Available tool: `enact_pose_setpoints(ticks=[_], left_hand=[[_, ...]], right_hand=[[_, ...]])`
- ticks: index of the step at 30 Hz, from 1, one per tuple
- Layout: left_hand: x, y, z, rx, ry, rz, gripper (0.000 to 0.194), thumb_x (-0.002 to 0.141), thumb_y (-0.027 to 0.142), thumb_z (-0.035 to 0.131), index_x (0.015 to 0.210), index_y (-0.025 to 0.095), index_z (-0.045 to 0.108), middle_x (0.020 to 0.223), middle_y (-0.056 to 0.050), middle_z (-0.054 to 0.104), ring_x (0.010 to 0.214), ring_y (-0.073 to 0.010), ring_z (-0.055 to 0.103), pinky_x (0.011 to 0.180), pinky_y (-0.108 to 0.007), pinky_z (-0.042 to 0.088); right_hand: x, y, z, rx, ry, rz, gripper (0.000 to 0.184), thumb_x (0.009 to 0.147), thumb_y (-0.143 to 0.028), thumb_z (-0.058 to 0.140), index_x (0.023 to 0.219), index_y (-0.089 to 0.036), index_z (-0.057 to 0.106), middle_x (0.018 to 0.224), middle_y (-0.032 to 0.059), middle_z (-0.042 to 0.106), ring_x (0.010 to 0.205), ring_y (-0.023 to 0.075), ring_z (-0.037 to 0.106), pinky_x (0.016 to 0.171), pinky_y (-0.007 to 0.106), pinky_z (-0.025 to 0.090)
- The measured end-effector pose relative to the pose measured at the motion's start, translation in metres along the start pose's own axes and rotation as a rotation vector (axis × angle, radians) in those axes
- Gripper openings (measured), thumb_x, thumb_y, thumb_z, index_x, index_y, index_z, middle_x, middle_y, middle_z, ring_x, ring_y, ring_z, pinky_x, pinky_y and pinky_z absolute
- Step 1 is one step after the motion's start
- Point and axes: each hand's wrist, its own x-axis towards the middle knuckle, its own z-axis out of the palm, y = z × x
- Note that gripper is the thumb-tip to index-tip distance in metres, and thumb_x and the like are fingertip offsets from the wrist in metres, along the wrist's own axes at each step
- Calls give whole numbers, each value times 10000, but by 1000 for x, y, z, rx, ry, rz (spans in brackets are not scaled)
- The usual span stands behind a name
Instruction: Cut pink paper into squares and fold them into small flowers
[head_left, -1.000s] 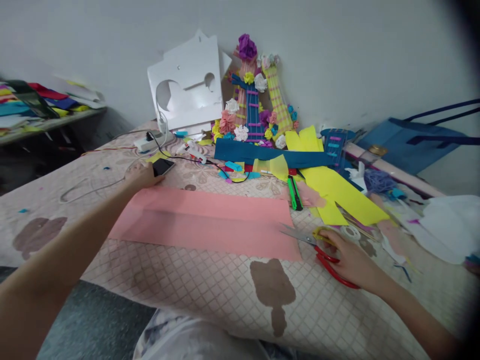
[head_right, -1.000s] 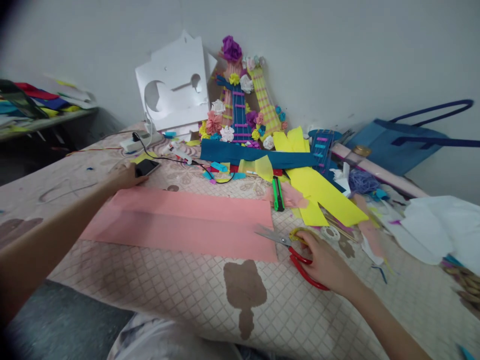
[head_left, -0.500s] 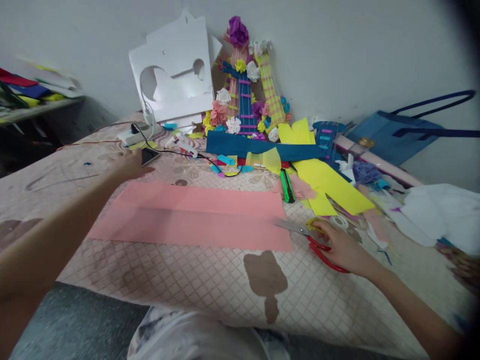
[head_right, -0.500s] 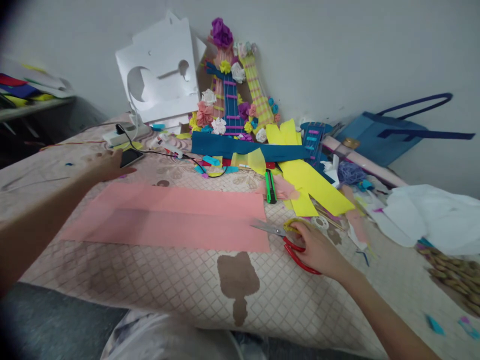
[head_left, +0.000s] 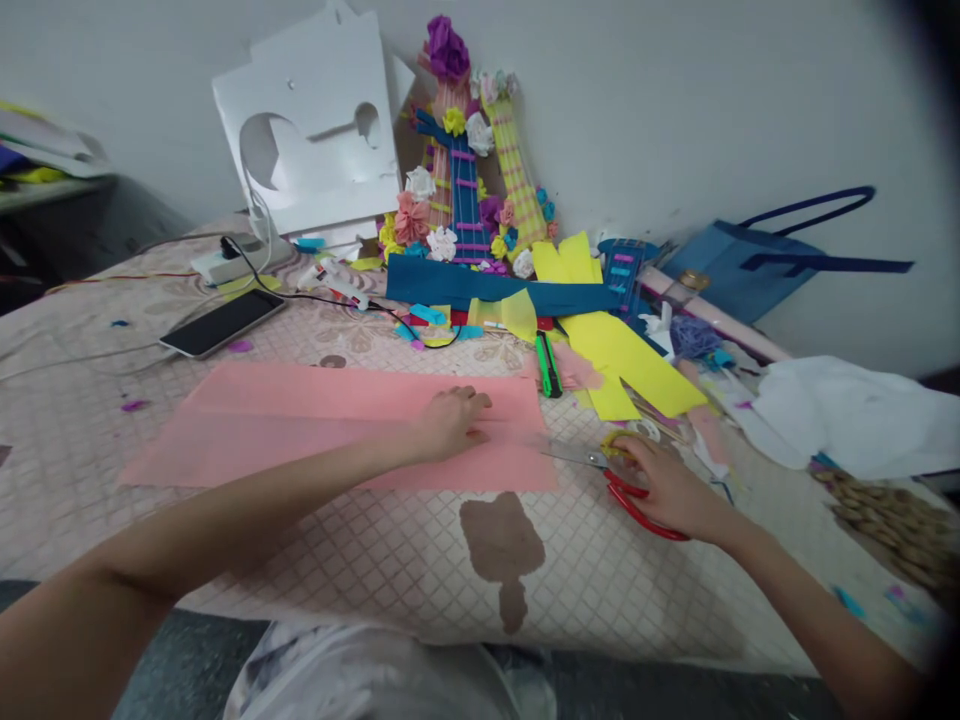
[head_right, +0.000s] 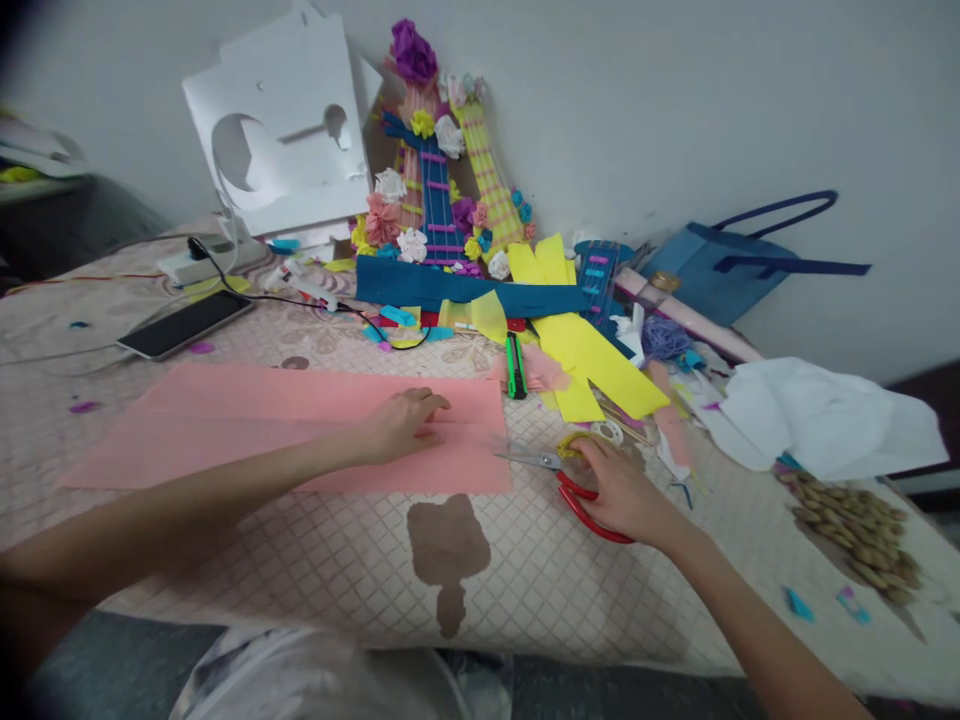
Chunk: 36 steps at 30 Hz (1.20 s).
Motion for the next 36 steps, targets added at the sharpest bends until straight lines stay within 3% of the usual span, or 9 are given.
enact_pose_setpoints(ticks=[8, 15, 24, 32, 34, 36], left_hand=[[0, -11, -4, -246, -5, 110, 164, 779, 322, 575, 778, 158, 574, 860, -68, 594, 749, -166, 547, 634, -266, 416], [-6, -10, -11, -403, -6, 58, 153, 773, 322, 562, 759, 170, 557, 697, -15, 590, 623, -124, 508, 559, -239, 384], [-5, -6, -16, -442, -24, 24, 153, 760, 313, 567, 758, 161, 554, 681, -10, 581, 620, -119, 490, 559, -233, 371], [2, -15, -13, -445, -33, -2, 160, 789, 315, 559, 798, 155, 563, 734, -34, 616, 634, -136, 542, 557, -246, 416], [2, -14, -10, -344, 51, 37, 159, 793, 283, 569, 886, 154, 579, 874, -74, 638, 733, -166, 583, 625, -280, 462], [1, -8, -7, -230, 175, 166, 221, 812, 237, 556, 1019, 163, 575, 1055, -109, 622, 914, -211, 594, 767, -343, 485]], right_hand=[[-18, 6, -4, 29, -25, 9, 348, 800, -370, 570, 1104, -213, 505, 1143, 126, 602, 973, 274, 610, 805, 422, 507], [-28, 8, -9, -4, -14, 26, 357, 774, -383, 593, 1074, -206, 518, 1087, 127, 612, 900, 270, 622, 743, 408, 516], [-28, -1, -5, 2, -70, -30, 383, 758, -330, 617, 1104, -212, 502, 1151, 121, 587, 1056, 285, 565, 871, 435, 484], [-27, -3, -3, -41, -94, -60, 405, 744, -349, 635, 1104, -217, 506, 1161, 123, 587, 1077, 303, 553, 891, 466, 467], [-27, -3, -3, -48, -90, -69, 408, 743, -344, 635, 1109, -218, 504, 1167, 123, 585, 1083, 303, 550, 899, 468, 462], [-27, -5, -4, -52, -77, -73, 402, 744, -342, 630, 1108, -219, 511, 1164, 123, 589, 1079, 305, 552, 896, 470, 462]])
